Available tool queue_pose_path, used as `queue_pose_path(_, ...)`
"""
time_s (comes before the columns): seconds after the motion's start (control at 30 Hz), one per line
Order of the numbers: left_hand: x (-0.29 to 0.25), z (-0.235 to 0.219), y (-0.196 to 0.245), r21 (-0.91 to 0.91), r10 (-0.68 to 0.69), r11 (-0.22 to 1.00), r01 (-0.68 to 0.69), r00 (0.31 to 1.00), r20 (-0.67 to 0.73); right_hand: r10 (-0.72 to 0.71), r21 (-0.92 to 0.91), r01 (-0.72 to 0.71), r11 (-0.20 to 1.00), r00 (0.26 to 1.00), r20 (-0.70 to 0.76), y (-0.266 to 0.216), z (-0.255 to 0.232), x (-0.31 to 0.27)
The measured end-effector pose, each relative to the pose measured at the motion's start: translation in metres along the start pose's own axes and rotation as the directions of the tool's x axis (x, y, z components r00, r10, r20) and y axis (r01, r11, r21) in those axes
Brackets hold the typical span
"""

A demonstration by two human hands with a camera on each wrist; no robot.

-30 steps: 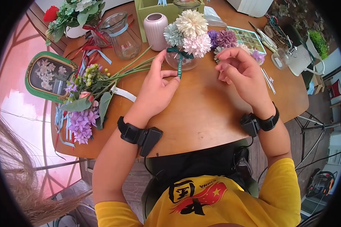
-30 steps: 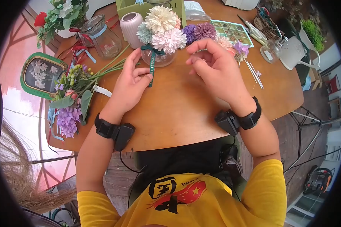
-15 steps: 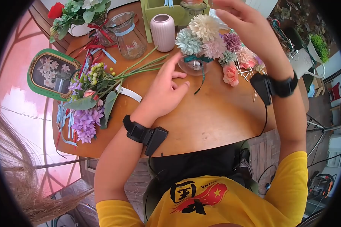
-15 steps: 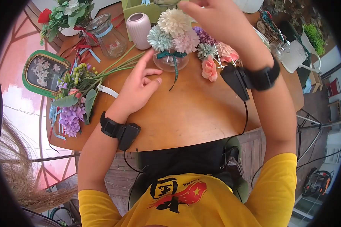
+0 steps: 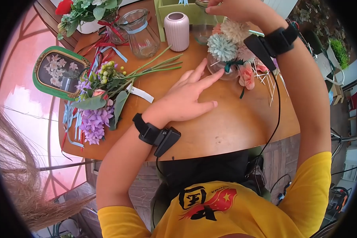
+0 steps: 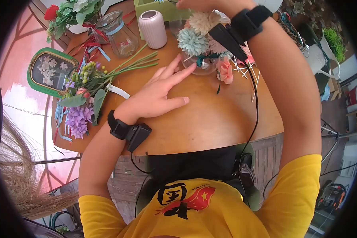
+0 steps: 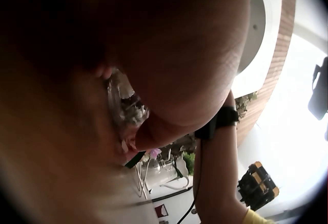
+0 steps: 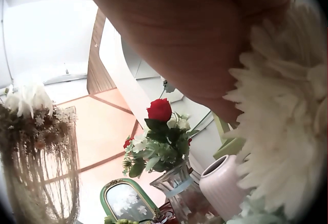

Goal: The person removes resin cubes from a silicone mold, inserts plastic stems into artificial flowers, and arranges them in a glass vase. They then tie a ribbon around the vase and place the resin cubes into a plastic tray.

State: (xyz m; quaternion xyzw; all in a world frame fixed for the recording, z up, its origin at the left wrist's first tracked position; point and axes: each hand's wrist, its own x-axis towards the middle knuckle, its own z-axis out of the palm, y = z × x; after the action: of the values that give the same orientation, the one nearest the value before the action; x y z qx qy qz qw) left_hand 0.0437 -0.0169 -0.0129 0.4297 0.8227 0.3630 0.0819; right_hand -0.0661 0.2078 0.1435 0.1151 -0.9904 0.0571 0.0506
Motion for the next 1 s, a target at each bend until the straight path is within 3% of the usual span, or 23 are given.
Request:
queue_pose_path(0.07,0.005,0.001,0.006,0.143,-0.013,0.99,0.007,0.999,0.043,0.014,-0.034,-0.013,0.999,1.0,0.025,-0.002,-0.002,0.004)
queue_pose_path(0.17,0.014,0.005,0.007,0.191,-0.031,0.981,0.02,0.998,0.056,-0.007,-0.088,0.01,0.996,0.999,0.042,-0.003,-0.003,0.011)
queue_pose_path(0.43,0.045,0.015,0.012,0.221,-0.078,0.973,0.068,0.996,0.037,-0.199,-0.192,0.193,0.962,0.98,-0.011,-0.001,0.002,0.008)
queue_pose_path(0.53,0.055,0.015,0.015,0.226,-0.104,0.97,0.092,0.994,0.04,-0.168,-0.143,0.168,0.975,0.986,0.016,-0.003,0.002,0.006)
queue_pose_path(0.67,0.06,0.016,0.011,0.249,-0.141,0.959,0.133,0.99,0.013,-0.25,-0.157,0.245,0.957,0.968,-0.015,0.003,0.007,0.006)
queue_pose_path(0.87,0.056,0.015,0.005,0.05,-0.071,0.996,0.074,0.996,-0.053,-0.287,-0.055,0.286,0.957,0.958,-0.011,-0.004,0.003,-0.021)
queue_pose_path(1.0,0.056,0.015,-0.006,0.048,-0.03,0.998,0.031,0.999,-0.03,-0.258,0.034,0.26,0.965,0.964,-0.063,-0.017,0.002,-0.044)
